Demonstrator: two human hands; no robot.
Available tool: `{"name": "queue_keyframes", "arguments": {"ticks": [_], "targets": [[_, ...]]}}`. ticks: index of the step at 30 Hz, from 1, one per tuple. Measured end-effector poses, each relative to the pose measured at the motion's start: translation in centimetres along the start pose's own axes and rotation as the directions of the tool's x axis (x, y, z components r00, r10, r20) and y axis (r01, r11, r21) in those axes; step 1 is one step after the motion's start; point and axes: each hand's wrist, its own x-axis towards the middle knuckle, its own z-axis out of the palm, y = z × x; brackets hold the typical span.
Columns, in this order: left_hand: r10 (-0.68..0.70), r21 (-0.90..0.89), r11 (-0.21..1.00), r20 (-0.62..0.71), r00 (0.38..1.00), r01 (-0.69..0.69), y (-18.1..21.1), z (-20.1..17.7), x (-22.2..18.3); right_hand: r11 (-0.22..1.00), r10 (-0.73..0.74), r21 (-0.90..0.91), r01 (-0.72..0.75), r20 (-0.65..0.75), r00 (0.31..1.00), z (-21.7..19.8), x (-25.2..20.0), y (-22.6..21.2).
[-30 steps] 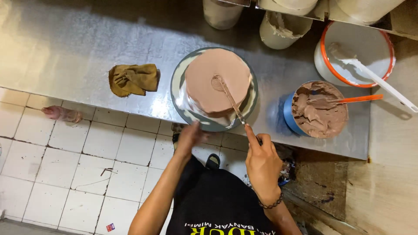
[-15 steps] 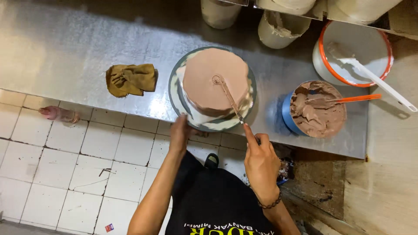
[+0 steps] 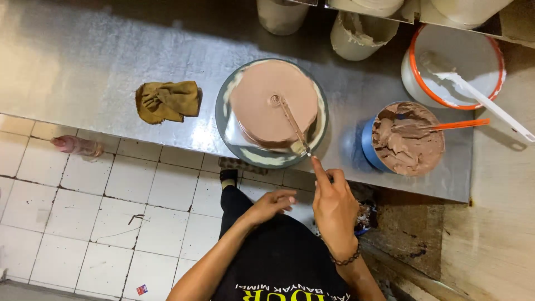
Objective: Frosting a chocolate cake with chocolate cream on a rotating turntable.
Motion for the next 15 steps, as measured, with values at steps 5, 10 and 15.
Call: {"name": "queue_keyframes", "arguments": {"ticks": [5, 10, 15], "targets": [[0.023, -0.124, 0.992, -0.098, 0.995, -0.035, -2.5, -1.2, 1.3, 1.000, 0.004, -0.030, -0.004, 0.020, 1.000, 0.0, 0.0, -0.2], [-0.032, -0.156, 0.988, -0.141, 0.990, 0.010, -1.9, -0.4, 0.1, 0.999, -0.012, 0.041, 0.011, 0.018, 1.000, -0.2, 0.2, -0.5], [-0.041, -0.165, 0.986, -0.124, 0.991, 0.020, -2.8, 0.2, 0.2, 0.999, -0.002, 0.044, 0.000, 0.048, 0.999, -0.2, 0.2, -0.7]]}}
